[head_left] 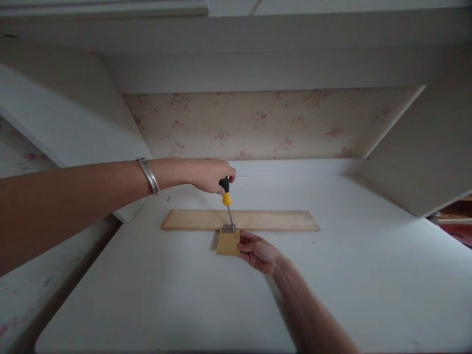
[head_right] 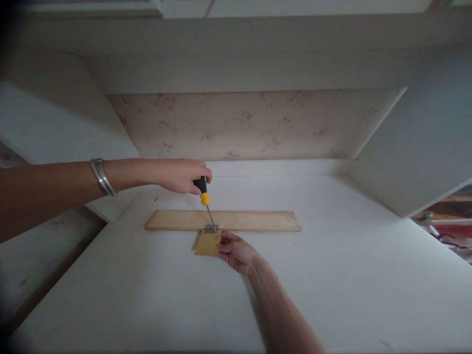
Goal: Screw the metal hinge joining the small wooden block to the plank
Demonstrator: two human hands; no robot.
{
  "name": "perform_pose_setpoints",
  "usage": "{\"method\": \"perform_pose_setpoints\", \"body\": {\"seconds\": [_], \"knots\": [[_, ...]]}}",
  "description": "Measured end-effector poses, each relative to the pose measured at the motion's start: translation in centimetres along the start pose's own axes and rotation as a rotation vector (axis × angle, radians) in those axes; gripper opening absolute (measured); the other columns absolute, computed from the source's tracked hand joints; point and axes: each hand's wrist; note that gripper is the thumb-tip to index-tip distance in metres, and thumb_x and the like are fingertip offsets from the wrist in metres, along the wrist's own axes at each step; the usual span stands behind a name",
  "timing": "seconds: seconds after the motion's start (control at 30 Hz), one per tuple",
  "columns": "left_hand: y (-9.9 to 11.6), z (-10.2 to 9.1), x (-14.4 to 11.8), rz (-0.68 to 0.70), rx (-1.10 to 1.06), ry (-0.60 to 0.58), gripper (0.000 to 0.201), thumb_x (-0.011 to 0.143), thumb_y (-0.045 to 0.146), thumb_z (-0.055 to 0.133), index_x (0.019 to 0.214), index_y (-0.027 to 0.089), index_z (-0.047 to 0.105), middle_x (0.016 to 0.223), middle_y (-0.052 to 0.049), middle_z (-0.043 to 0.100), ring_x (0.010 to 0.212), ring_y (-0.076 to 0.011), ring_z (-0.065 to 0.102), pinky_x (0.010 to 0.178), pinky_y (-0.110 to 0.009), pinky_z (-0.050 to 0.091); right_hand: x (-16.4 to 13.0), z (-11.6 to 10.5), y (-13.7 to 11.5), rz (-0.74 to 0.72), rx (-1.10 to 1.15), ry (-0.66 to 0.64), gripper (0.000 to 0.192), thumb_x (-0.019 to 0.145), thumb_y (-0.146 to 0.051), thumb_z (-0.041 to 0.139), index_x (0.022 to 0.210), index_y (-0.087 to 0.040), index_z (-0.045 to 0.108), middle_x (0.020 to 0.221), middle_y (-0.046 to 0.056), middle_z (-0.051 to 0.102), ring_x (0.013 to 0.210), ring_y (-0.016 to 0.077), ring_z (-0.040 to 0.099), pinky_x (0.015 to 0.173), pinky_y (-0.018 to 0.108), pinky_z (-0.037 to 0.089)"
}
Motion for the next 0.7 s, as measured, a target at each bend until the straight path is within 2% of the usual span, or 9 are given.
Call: {"method": "perform_pose_setpoints", "body": {"seconds": [0.1,0.17,0.3,0.4,0.47,0.6,0.7], "knots": [[0.01,-0.13,0.1,-0.18,0.046,0.0,0.05,0.079,0.059,0.05,0.112,0.023,0.061,0.097,-0.009,0.066,0.087,-0.0258,0.06,0.074,-0.031,0.04,0.01,-0.05,-0.02,-0.002,-0.002,0.005,0.042,0.066,-0.005,0.07,0.106,-0.015,0.065,0.111,0.008,0.066,0.101,0.0178,0.062,0.09,0.026,0.047],[0.22,-0.18,0.22,-0.239,0.037,0.023,0.055,0.082,0.065,0.042,0.111,0.022,0.061,0.097,-0.01,0.066,0.086,-0.027,0.06,0.074,-0.033,0.04,0.04,-0.01,-0.06,-0.004,-0.003,0.007,0.041,0.067,-0.005,0.071,0.106,-0.015,0.065,0.111,0.008,0.066,0.101,0.018,0.061,0.091,0.027,0.046],[0.33,-0.01,0.43,-0.065,-0.089,0.033,0.049,0.078,0.053,0.055,0.116,0.021,0.057,0.111,-0.009,0.061,0.086,-0.021,0.061,0.073,-0.027,0.041,0.04,0.16,-0.15,-0.008,0.002,0.0,0.041,0.067,-0.005,0.071,0.106,-0.015,0.065,0.11,0.008,0.066,0.102,0.0184,0.061,0.092,0.028,0.045],[0.2,-0.03,0.48,0.005,-0.09,0.022,0.041,0.075,0.041,0.062,0.111,0.022,0.059,0.106,-0.006,0.063,0.087,-0.0192,0.06,0.073,-0.025,0.04,-0.03,0.23,-0.18,0.0,0.006,0.004,0.041,0.067,-0.005,0.071,0.106,-0.014,0.065,0.109,0.008,0.067,0.101,0.018,0.062,0.092,0.027,0.045],[0.26,-0.2,0.51,-0.057,-0.037,0.032,0.038,0.077,0.046,0.06,0.106,0.022,0.061,0.098,-0.006,0.065,0.085,-0.0205,0.059,0.07,-0.026,0.04,-0.06,0.22,-0.18,0.003,0.004,0.003,0.042,0.066,-0.005,0.071,0.106,-0.015,0.064,0.11,0.008,0.066,0.101,0.0177,0.061,0.092,0.027,0.045],[0.62,-0.46,0.71,-0.274,0.059,0.05,0.053,0.078,0.067,0.047,0.101,0.022,0.063,0.086,-0.009,0.065,0.078,-0.0238,0.06,0.064,-0.029,0.038,-0.04,0.07,-0.06,0.001,0.0,-0.002,0.04,0.067,-0.005,0.071,0.105,-0.015,0.064,0.111,0.008,0.066,0.102,0.018,0.061,0.095,0.029,0.044],[0.62,-0.38,0.88,-0.285,0.045,0.075,0.055,0.08,0.067,0.043,0.103,0.021,0.062,0.088,-0.01,0.066,0.076,-0.0239,0.06,0.063,-0.029,0.038,0.05,-0.13,0.07,-0.007,-0.001,-0.023,0.04,0.067,-0.006,0.071,0.105,-0.015,0.064,0.111,0.008,0.066,0.103,0.0187,0.061,0.096,0.03,0.043]]}}
Point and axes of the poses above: each hand's wrist, its own x-axis towards the middle knuckle, its own z-axis out of the palm, y = z × x
